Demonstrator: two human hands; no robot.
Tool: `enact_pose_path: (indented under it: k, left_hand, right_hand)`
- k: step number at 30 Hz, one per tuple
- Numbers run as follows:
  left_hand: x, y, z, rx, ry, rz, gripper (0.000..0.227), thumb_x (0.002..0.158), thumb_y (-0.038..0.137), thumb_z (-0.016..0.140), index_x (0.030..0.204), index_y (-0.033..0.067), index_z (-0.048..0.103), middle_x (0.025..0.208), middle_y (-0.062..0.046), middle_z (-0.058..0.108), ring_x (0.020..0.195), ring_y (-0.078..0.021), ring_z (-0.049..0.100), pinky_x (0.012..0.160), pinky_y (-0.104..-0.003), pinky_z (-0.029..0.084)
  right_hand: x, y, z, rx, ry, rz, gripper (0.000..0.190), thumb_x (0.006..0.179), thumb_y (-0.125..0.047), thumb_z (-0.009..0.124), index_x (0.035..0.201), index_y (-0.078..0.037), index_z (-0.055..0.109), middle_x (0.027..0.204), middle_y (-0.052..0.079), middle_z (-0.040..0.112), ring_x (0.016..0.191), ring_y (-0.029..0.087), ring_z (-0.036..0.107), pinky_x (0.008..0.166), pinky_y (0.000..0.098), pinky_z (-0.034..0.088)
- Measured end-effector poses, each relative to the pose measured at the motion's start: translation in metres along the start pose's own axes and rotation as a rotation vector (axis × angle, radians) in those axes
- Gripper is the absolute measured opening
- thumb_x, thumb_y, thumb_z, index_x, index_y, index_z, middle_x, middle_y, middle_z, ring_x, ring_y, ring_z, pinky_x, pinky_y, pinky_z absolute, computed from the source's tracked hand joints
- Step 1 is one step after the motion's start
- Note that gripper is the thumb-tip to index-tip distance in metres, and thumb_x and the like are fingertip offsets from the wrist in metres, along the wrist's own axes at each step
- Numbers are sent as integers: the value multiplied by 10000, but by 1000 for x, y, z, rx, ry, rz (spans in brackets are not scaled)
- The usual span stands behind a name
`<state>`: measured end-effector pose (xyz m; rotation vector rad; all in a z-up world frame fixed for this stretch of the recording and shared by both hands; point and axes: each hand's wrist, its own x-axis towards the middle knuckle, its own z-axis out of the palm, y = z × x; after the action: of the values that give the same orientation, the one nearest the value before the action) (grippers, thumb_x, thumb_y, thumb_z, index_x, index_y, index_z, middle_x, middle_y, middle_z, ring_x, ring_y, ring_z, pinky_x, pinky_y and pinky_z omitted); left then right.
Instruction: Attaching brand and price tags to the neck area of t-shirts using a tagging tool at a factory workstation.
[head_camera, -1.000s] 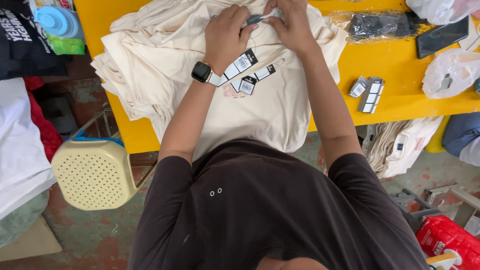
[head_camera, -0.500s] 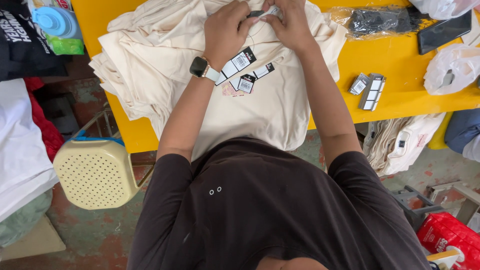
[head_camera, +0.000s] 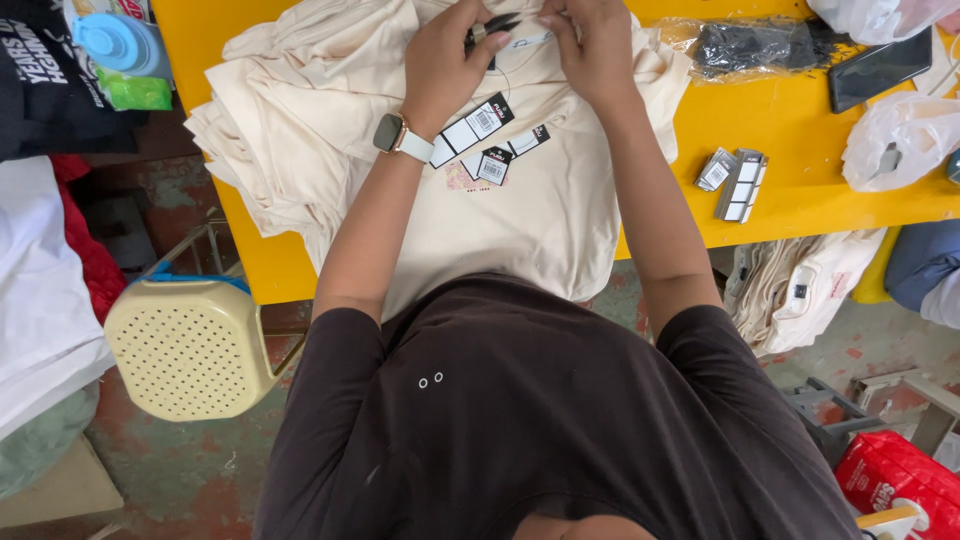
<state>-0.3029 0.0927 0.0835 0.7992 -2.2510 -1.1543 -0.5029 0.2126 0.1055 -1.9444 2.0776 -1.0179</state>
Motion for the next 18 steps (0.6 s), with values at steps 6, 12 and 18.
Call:
enact_pose_path:
  k: [6,12,18]
  left_hand:
    - [0,0,1,218,1,232,270,929,290,775,881,149,550,785,33,580,750,-213,575,500,-389,389]
    - [2,-1,6,310,19,356,268,942,284,771,877,134,559,798,-5,542,736,-230,555,499,-390,380]
    - [3,-2,10,357,27,425,285,989,306,731,865,135,540,785,2,515,720,-213,520,493,-370,384]
  right_hand:
    - [0,-12,-8,-24,-19,-5,83,1026,-32,639,965,-76,604,887,49,652,772,276,597,672,394,401]
    - [0,-21,-8,-84,-29,-119,88,979,27,680,973,-59,694,1035,107,646,871,314,603,698,416,434]
    - [0,-27,-1,-86,4,-80,79,994,-5,627,959,-76,635,988,109,553,859,313,519,690,416,388]
